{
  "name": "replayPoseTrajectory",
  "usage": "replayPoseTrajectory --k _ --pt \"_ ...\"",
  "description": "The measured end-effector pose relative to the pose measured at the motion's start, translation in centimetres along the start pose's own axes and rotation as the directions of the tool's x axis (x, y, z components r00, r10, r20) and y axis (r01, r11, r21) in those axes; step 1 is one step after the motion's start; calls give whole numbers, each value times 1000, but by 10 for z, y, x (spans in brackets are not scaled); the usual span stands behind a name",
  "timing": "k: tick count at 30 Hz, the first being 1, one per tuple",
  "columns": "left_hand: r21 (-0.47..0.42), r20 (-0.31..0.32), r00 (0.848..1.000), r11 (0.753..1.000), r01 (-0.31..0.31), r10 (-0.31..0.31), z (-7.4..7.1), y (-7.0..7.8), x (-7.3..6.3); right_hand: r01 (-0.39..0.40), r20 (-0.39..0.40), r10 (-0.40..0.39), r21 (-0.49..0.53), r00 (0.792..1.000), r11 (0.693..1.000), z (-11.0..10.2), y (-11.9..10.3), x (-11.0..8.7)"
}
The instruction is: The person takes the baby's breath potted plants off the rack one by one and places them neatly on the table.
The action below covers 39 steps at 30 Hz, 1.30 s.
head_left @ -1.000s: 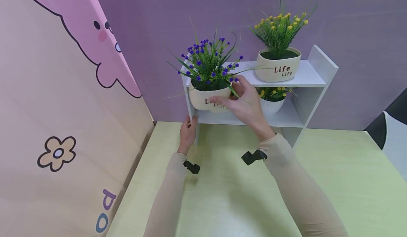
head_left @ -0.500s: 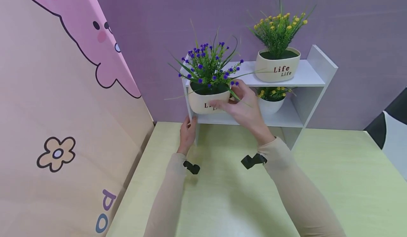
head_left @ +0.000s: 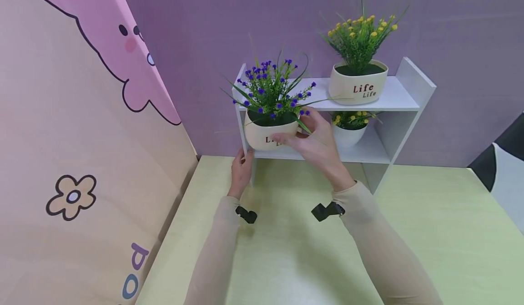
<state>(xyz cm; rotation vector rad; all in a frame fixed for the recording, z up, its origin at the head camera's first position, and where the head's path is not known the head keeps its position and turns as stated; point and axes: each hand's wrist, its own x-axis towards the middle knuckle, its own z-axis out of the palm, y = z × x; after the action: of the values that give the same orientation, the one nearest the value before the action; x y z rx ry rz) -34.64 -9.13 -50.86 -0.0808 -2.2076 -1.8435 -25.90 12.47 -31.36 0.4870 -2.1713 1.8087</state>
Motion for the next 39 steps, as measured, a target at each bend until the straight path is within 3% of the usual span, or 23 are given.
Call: replayPoseTrajectory --k 7,15,25,39 --pt "-7 8 1000 1000 19 -19 -1 2 0 -30 1 30 14 1000 999 2 1 0" --pt "-4 -7 999 1000 31 -31 1 2 -1 6 19 -7 64 1000 998 3 4 -4" --pt "-21 -14 998 998 67 -67 2 3 0 -65 23 64 42 998 997 3 5 -12" --pt "-26 -21 997 997 79 -80 2 2 1 -68 26 67 51 997 996 8 11 -17"
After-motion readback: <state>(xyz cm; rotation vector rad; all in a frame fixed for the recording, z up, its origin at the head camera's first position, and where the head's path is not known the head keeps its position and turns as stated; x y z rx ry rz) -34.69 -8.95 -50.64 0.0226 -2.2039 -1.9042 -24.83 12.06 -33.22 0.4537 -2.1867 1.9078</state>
